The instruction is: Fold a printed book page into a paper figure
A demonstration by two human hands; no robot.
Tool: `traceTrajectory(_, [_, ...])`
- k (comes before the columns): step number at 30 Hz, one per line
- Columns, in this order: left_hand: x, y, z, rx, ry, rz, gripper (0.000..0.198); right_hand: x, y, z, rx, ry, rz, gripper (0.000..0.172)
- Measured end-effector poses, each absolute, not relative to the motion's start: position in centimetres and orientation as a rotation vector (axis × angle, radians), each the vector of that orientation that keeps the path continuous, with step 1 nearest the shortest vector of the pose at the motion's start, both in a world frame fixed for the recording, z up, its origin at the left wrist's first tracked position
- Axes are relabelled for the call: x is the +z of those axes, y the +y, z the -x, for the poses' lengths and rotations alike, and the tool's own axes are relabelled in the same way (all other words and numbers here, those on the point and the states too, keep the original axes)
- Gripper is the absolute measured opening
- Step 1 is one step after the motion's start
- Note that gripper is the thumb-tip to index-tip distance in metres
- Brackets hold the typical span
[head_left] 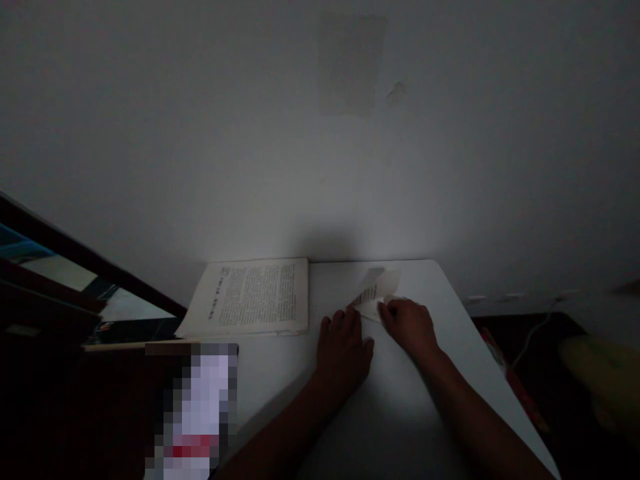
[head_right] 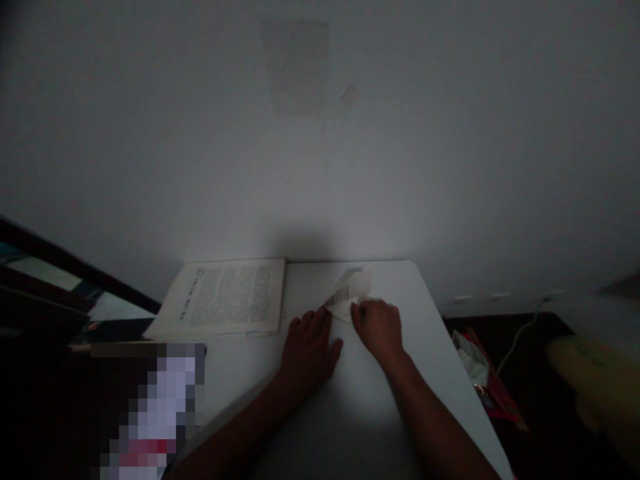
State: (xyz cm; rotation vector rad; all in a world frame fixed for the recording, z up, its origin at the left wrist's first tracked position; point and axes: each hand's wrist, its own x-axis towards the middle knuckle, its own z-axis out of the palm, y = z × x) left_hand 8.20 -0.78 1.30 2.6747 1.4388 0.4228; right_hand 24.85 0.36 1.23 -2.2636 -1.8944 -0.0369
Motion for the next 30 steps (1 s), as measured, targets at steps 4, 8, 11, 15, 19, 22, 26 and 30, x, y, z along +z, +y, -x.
traceTrajectory(4, [1.3,-0.7,-8.1,0.421,1.428,-2.680,0.047,1.2,0.4,-24.9,-0.037,-1.896,2.271,0.042])
traceTrajectory(8, [1.1,-0.7,-8.1,0.423,1.428,-2.687,0.041,1.3,0.4,-24.8,-0.027,-1.895,2.268,0.042])
traceTrajectory(11, [1.0,-0.7,-8.0,0.422,1.422,-2.689,0.038,1.4,0.4,-24.8,-0.010,-1.895,2.260,0.042])
traceTrajectory(15, [1.1,-0.7,-8.0,0.418,1.400,-2.684,0.037,1.5,0.3,-24.8,0.000,-1.904,2.266,0.045])
traceTrajectory(19, [1.3,-0.7,-8.0,0.450,1.392,-2.680,0.038,1.6,0.3,-24.7,-0.039,-1.895,2.270,0.048])
traceTrajectory(22, [1.4,-0.6,-8.0,0.469,1.420,-2.659,0.040,1.9,0.2,-24.6,-0.057,-1.890,2.273,0.050])
traceTrajectory(26, [1.7,-0.5,-8.0,0.445,1.432,-2.622,0.044,2.2,0.1,-24.8,0.002,-1.894,2.284,0.049])
traceTrajectory(30, [1.9,-0.4,-8.0,0.423,1.435,-2.621,0.044,2.6,-0.2,-25.5,0.153,-1.835,2.300,0.043])
